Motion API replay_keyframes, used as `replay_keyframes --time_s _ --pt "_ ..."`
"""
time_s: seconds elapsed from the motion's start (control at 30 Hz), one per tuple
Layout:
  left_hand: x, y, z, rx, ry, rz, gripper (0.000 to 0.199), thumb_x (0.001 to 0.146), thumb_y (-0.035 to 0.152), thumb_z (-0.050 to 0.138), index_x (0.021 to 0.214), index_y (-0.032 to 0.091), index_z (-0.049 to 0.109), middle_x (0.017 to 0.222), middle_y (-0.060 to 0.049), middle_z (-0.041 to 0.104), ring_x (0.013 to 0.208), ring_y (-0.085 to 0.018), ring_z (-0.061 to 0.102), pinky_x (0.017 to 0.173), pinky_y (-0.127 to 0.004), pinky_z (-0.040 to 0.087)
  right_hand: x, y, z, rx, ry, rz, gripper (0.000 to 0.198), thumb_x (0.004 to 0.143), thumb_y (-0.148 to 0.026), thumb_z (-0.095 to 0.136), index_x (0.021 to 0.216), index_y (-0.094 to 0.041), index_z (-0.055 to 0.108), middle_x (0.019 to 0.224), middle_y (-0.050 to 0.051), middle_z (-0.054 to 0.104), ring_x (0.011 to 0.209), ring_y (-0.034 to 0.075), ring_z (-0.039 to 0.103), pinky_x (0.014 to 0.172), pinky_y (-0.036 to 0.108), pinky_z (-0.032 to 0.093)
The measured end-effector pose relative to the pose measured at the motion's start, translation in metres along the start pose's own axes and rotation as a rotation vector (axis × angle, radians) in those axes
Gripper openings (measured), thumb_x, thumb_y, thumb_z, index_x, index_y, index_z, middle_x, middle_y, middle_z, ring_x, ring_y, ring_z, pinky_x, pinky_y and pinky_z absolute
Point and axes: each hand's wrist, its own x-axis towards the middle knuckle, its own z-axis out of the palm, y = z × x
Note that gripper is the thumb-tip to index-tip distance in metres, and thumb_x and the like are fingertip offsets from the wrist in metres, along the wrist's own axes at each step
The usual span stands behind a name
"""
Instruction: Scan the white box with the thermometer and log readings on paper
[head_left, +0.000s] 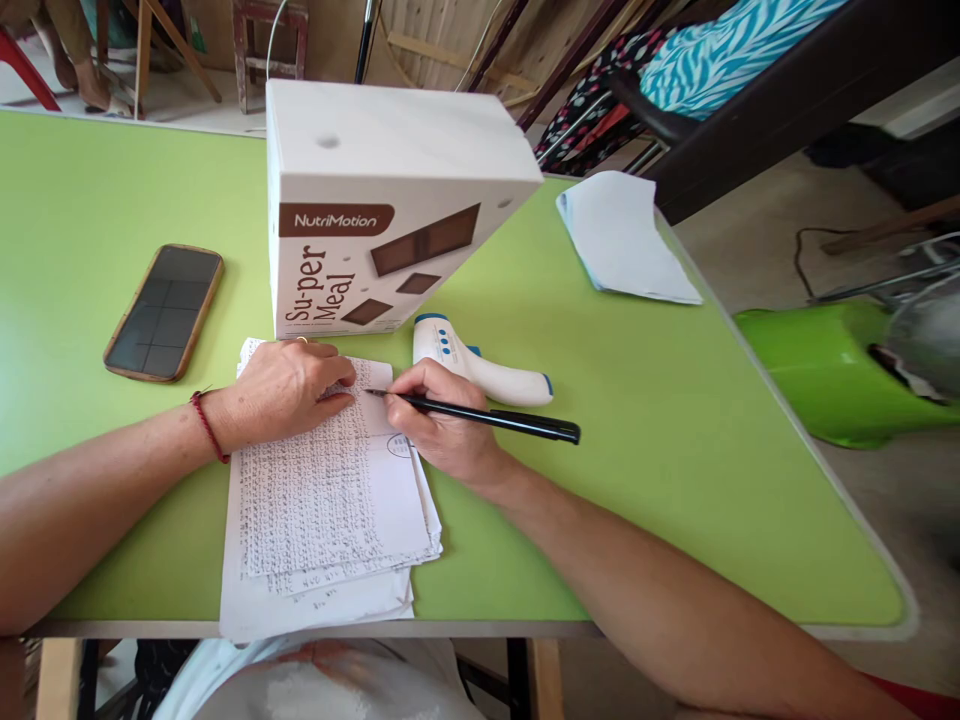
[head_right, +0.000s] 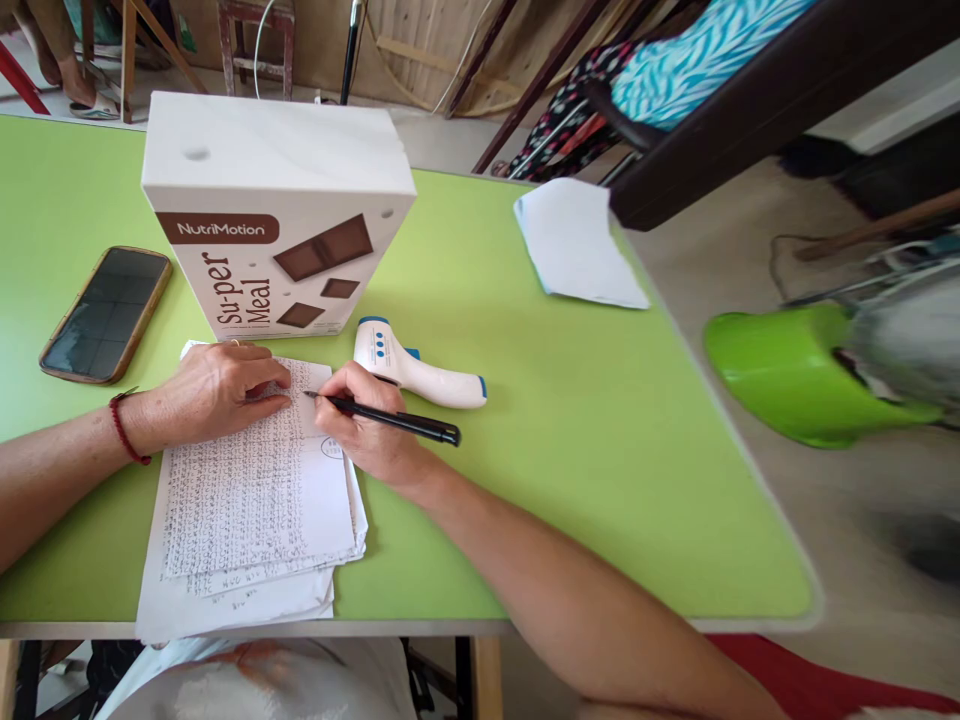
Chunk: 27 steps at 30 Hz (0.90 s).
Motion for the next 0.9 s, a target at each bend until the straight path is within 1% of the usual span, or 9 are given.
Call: replay_keyframes --time_s 0.23,0.4,0.63,0.9 --pt "-0.0006 -0.0023 0.0019 -0.001 0.014 0.005 0.007 0.084 0.023 0.063 0.086 0.018 0.068 0.079 -0.002 0.067 0.069 -0.017 0.063 0.049 -0.026 0.030 -0.0003 -0.0008 0.0004 -0.012 0.008 0.020 0.010 0.075 -0.018 0.054 0.069 -0.022 0.046 0.053 -0.006 0.051 0.044 0.008 0.044 0.043 0.023 0.036" --pt "-0.0008 -0.0022 0.0011 -0.004 0.003 0.006 0.008 0.085 0.024 0.063 0.087 0.017 0.068 0.080 -0.002 0.068 0.069 -0.017 0.063 0.049 -0.026 0.032 -0.0002 -0.0001 0.0009 -0.003 0.020 -0.003 0.012 0.075 -0.018 0.054 0.067 -0.022 0.046 0.052 -0.006 0.050 0.043 0.007 0.042 0.043 0.022 0.035" --pt "0.0000 -0.0017 0.0005 0.004 -0.004 -0.001 0.009 0.086 0.025 0.064 0.088 0.018 0.069 0.081 -0.002 0.068 0.070 -0.017 0.063 0.049 -0.026 0.031 -0.0004 0.0002 0.0011 -0.027 0.021 -0.007 0.011 0.075 -0.017 0.053 0.068 -0.022 0.046 0.053 -0.006 0.050 0.043 0.007 0.043 0.044 0.023 0.036" --pt "-0.0005 -0.0010 -0.0005 -0.003 -0.010 -0.005 0.009 0.086 0.024 0.063 0.087 0.018 0.068 0.081 -0.002 0.068 0.070 -0.017 0.063 0.049 -0.026 0.028 -0.0001 -0.0004 -0.0005 -0.016 0.018 -0.015 0.012 0.075 -0.018 0.053 0.066 -0.022 0.046 0.052 -0.006 0.049 0.042 0.007 0.041 0.042 0.022 0.034"
